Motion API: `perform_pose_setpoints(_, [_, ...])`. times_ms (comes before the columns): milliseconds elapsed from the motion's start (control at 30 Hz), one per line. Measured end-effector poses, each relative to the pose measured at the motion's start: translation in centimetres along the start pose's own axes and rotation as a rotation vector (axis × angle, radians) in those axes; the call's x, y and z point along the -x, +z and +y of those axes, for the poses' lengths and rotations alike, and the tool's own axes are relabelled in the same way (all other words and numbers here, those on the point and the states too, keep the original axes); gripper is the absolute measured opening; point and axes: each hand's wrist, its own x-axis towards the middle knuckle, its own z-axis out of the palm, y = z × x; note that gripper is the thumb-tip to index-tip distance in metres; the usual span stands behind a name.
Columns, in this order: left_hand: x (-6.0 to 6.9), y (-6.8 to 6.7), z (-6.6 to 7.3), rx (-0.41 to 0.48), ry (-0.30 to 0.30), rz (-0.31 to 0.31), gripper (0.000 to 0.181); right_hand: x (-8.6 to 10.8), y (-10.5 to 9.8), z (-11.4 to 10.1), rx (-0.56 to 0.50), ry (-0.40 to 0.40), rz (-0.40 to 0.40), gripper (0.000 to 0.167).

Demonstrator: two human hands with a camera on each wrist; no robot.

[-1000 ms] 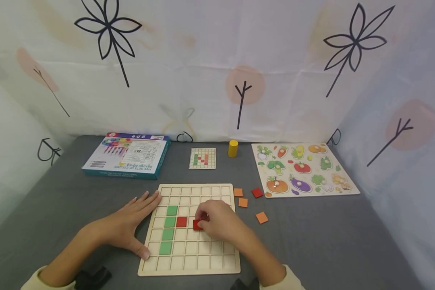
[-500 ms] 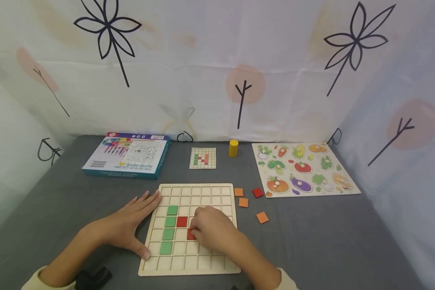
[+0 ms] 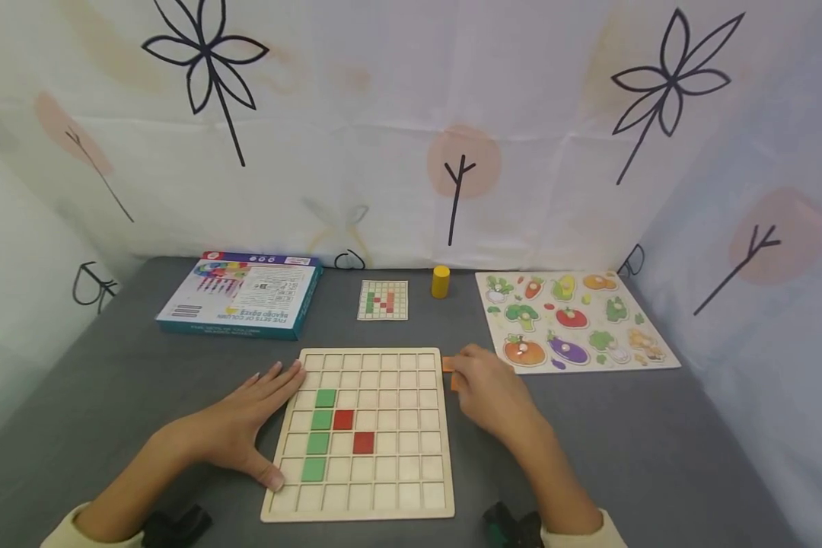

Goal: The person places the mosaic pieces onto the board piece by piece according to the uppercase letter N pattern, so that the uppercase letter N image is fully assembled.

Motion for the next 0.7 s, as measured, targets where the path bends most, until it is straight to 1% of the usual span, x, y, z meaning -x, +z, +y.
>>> perform_pose_setpoints(33, [0.0,0.0,0.0,0.001,-0.001,-0.001,0.14,0.1,-0.2,0.8,0.028,0.025,0.014,0.018])
perform_pose_setpoints(100, [0.1,0.0,-0.1,0.004,0.002,0.0,0.14,0.3,-0.6,2.2,0.057,0.08,0.0,0.023])
perform_pose_setpoints(200, [0.1,0.1,-0.2,0.009,0.01,0.001,0.14,0.6,-0.9,3.6,0.041,0.139,-0.06,0.029])
perform_pose_setpoints(267, [0.1,0.2,-0.2,0.014,0.016,0.004,0.139,0.7,-0.9,4.1,0.015,0.165,-0.094,0.033])
perform_pose_setpoints(333, [0.1,0.2,-0.2,0.019,0.018,0.006,0.139,0.7,-0.8,4.4,0.0,0.174,-0.115,0.036])
perform_pose_setpoints(433, [0.1,0.2,-0.3,0.025,0.024,0.009,0.139,0.7,-0.7,4.7,0.009,0.18,-0.133,0.034])
perform_pose_setpoints(533, [0.1,0.2,-0.2,0.027,0.028,0.009,0.139,0.7,-0.7,4.7,0.015,0.196,-0.147,0.024])
perform_pose_setpoints(633, [0.1,0.2,-0.3,0.026,0.028,0.008,0.139,0.7,-0.9,4.6,-0.022,0.227,-0.17,0.017])
perform_pose_setpoints(700, [0.0,0.2,-0.3,0.025,0.027,0.008,0.139,0.7,-1.0,4.6,-0.061,0.249,-0.192,0.018])
